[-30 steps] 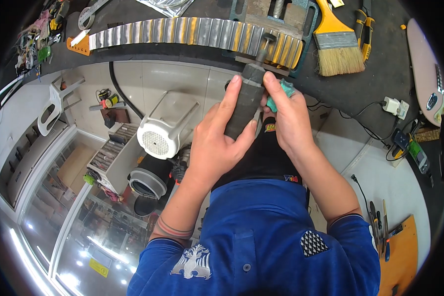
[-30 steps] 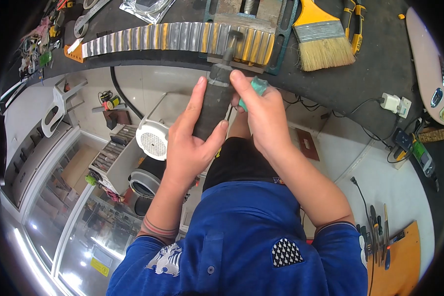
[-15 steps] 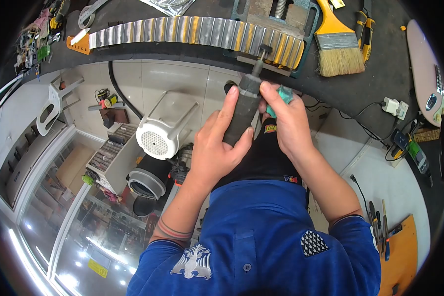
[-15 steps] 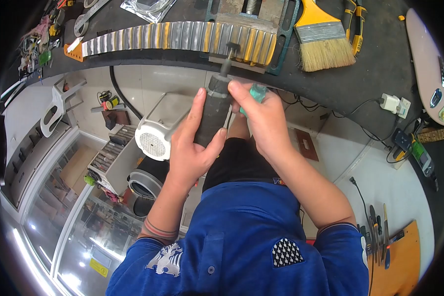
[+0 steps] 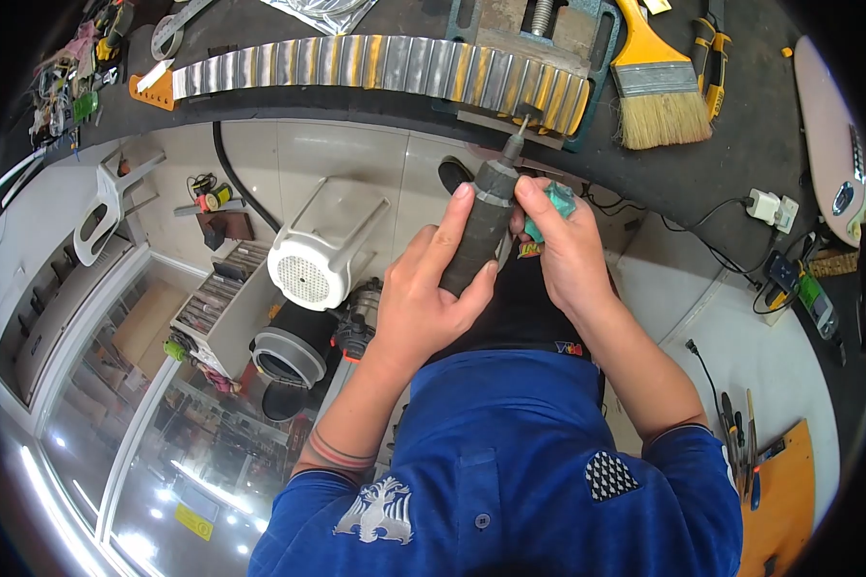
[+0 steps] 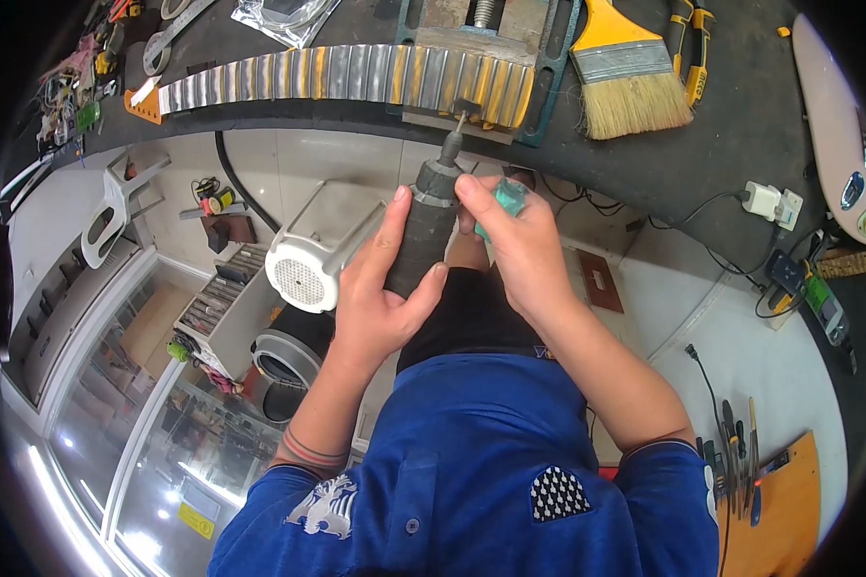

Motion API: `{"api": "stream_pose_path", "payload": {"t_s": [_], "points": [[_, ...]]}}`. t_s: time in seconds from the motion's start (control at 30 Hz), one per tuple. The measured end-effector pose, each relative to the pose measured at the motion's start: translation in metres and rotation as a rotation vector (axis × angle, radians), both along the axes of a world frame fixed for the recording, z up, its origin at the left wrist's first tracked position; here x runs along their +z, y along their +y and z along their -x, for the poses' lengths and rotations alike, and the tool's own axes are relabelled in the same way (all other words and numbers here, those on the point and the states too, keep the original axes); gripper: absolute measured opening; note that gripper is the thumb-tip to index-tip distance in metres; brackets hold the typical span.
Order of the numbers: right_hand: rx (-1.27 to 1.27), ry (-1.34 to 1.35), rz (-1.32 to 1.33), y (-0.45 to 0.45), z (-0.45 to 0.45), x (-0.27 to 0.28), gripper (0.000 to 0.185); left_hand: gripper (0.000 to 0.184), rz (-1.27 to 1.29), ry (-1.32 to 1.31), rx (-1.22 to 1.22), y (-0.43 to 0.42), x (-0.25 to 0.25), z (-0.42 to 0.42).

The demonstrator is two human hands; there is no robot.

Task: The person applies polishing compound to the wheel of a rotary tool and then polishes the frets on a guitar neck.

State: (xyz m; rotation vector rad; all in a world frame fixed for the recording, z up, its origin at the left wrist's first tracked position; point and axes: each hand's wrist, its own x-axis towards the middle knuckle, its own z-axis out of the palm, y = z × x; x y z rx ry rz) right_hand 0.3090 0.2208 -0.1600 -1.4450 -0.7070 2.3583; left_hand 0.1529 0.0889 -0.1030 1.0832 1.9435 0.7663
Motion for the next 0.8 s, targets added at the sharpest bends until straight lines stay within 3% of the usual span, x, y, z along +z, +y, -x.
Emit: {"api": "stream_pose_path", "payload": {"t_s": [0.8], "points": [[0.014,-0.012,-0.061,0.011,0.004,0.001,0.034,0.094,0.033,-0.026,0.043,0.012,0.006,-0.002]]}}
